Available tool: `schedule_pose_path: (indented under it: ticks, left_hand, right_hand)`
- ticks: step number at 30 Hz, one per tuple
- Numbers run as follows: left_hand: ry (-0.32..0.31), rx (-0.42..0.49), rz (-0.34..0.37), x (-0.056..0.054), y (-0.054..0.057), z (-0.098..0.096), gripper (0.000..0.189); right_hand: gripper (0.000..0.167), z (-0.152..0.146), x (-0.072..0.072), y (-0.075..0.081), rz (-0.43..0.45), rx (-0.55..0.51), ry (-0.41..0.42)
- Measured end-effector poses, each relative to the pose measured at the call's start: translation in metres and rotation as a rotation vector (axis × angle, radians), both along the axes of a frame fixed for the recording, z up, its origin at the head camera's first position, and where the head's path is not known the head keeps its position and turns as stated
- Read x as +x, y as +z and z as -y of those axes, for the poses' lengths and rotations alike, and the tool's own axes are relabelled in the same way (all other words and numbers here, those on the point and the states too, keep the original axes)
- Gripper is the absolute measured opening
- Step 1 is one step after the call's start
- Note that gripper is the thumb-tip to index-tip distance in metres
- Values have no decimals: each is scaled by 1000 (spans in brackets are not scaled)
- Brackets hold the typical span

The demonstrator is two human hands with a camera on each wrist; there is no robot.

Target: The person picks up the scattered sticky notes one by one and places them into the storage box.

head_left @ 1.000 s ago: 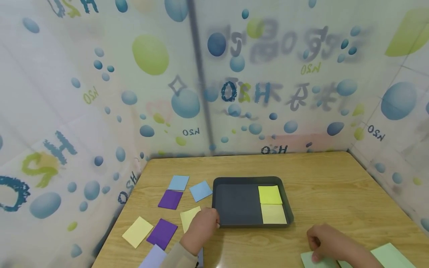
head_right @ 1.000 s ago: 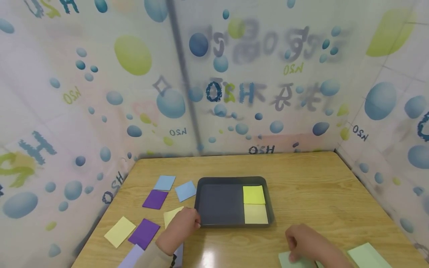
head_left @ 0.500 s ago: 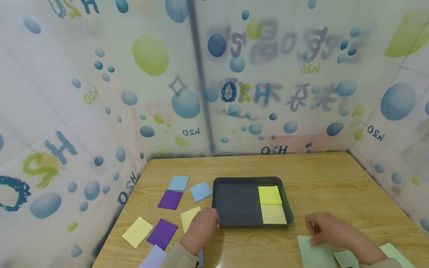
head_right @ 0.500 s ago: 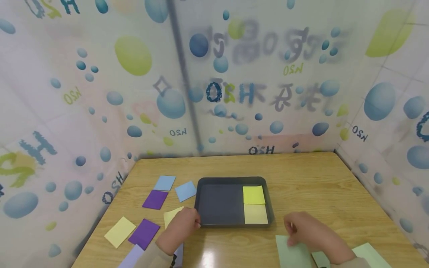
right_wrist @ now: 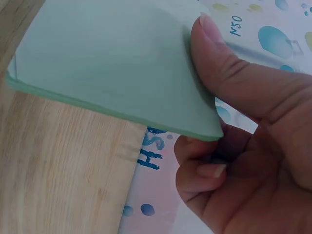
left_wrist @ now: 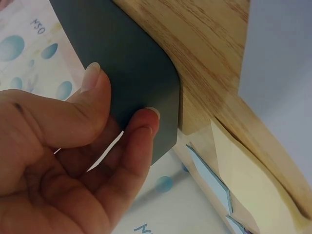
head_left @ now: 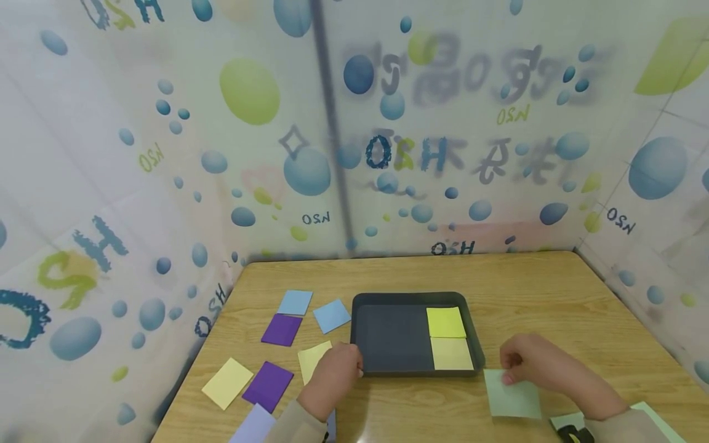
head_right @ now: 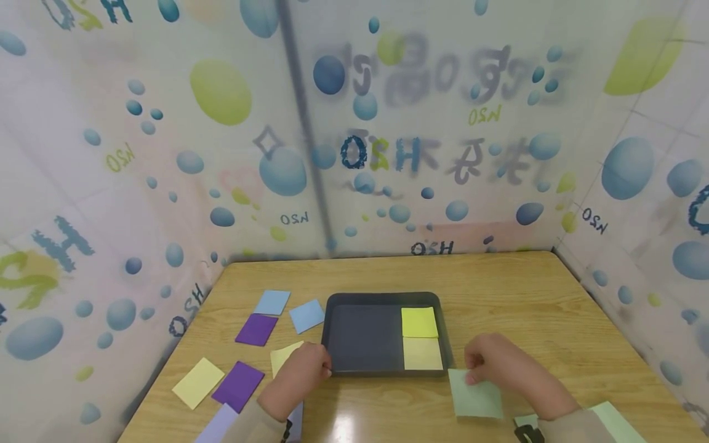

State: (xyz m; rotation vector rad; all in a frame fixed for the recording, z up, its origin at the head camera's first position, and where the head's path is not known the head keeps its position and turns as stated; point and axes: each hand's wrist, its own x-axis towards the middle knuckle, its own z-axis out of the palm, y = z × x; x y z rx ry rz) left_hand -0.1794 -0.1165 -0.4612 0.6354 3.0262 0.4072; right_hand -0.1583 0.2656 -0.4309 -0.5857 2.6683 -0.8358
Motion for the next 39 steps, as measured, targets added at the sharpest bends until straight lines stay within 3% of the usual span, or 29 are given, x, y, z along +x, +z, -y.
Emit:
schedule_pose_path:
  ticks: [21, 39]
  left_hand:
    - [14, -7, 18, 0, -1, 0, 10]
    - [6, -9, 3, 0, 3, 0, 12]
  right_hand:
    - [20, 31, -38, 30, -46, 20, 5]
    - [20, 63, -65, 34, -59, 21, -1]
